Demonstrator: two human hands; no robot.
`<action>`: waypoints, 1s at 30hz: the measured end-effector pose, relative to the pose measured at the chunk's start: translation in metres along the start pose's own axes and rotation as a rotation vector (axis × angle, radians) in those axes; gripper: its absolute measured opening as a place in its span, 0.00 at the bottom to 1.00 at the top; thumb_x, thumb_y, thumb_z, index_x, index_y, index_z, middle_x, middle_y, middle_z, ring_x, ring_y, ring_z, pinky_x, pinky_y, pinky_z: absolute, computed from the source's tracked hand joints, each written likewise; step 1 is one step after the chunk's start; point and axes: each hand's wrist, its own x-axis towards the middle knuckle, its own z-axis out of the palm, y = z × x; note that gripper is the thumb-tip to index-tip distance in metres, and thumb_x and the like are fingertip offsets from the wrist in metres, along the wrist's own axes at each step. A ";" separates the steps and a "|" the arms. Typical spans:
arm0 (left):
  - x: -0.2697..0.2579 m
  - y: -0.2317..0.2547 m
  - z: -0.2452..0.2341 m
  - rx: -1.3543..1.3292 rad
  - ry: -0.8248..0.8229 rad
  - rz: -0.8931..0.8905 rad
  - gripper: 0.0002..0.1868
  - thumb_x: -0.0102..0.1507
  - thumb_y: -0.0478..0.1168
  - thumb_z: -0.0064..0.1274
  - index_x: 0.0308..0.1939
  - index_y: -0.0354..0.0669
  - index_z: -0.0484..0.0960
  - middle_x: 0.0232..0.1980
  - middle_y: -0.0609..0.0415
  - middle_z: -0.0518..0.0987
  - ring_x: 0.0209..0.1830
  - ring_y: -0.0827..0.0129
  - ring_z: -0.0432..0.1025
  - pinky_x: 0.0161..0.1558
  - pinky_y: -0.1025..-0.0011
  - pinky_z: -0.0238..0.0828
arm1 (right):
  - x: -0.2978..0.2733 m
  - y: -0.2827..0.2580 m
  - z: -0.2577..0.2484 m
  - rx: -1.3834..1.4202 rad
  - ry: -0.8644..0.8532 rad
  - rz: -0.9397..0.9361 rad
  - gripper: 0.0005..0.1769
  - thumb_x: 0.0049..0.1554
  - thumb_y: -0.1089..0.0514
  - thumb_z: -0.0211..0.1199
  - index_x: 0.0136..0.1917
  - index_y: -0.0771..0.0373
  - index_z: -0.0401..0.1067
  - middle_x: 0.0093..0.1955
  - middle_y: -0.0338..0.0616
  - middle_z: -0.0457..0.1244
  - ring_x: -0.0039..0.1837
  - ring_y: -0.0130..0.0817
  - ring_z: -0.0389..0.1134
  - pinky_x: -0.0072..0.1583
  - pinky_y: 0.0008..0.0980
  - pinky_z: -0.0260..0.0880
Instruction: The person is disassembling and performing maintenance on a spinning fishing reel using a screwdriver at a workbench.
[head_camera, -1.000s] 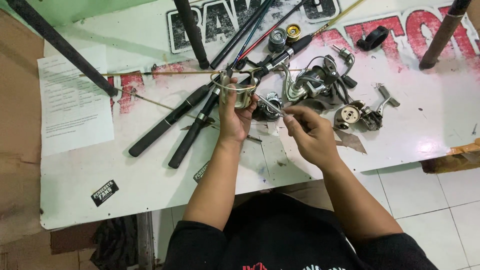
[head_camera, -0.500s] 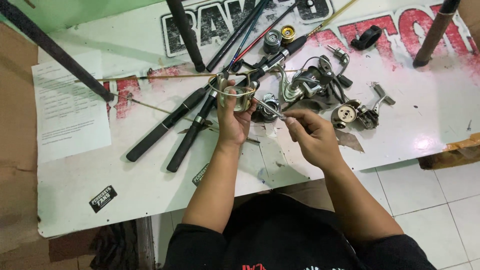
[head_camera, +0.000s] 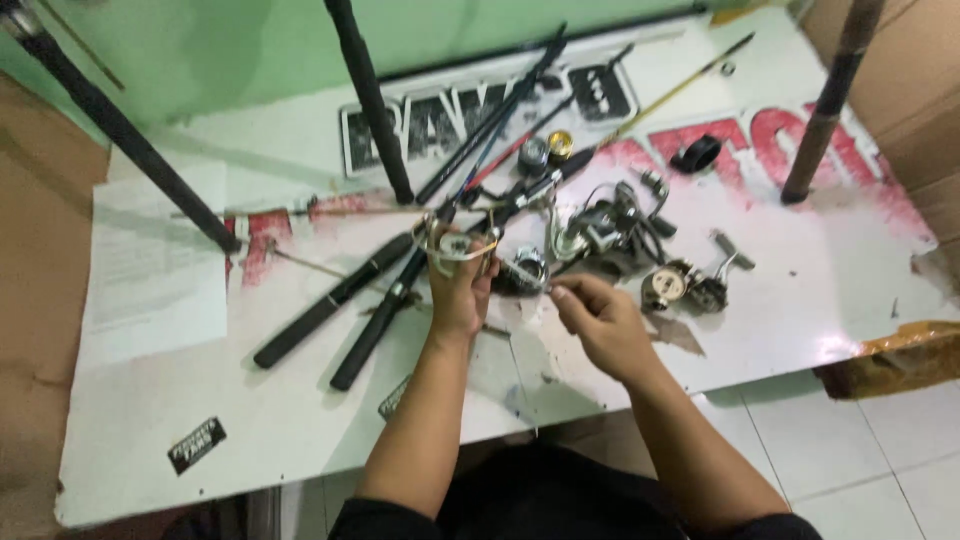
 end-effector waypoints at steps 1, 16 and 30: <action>0.002 0.005 0.005 -0.005 -0.018 0.012 0.28 0.62 0.36 0.64 0.61 0.52 0.67 0.45 0.52 0.75 0.35 0.66 0.74 0.32 0.73 0.75 | 0.002 -0.001 0.001 -0.002 0.007 -0.022 0.12 0.62 0.60 0.61 0.54 0.69 0.79 0.22 0.45 0.59 0.28 0.31 0.57 0.33 0.29 0.58; -0.003 0.023 0.013 0.069 -0.074 0.004 0.22 0.63 0.32 0.58 0.55 0.51 0.64 0.37 0.51 0.76 0.29 0.66 0.75 0.28 0.74 0.71 | -0.003 0.000 0.007 -0.261 0.006 0.164 0.17 0.62 0.47 0.62 0.59 0.51 0.83 0.45 0.46 0.76 0.51 0.33 0.76 0.55 0.37 0.73; -0.003 0.018 0.014 -0.035 -0.025 -0.010 0.21 0.64 0.35 0.58 0.56 0.52 0.66 0.37 0.54 0.75 0.27 0.67 0.76 0.27 0.77 0.69 | 0.012 0.008 0.014 -0.665 0.183 -0.602 0.16 0.53 0.58 0.70 0.56 0.49 0.79 0.34 0.37 0.62 0.37 0.37 0.69 0.38 0.36 0.71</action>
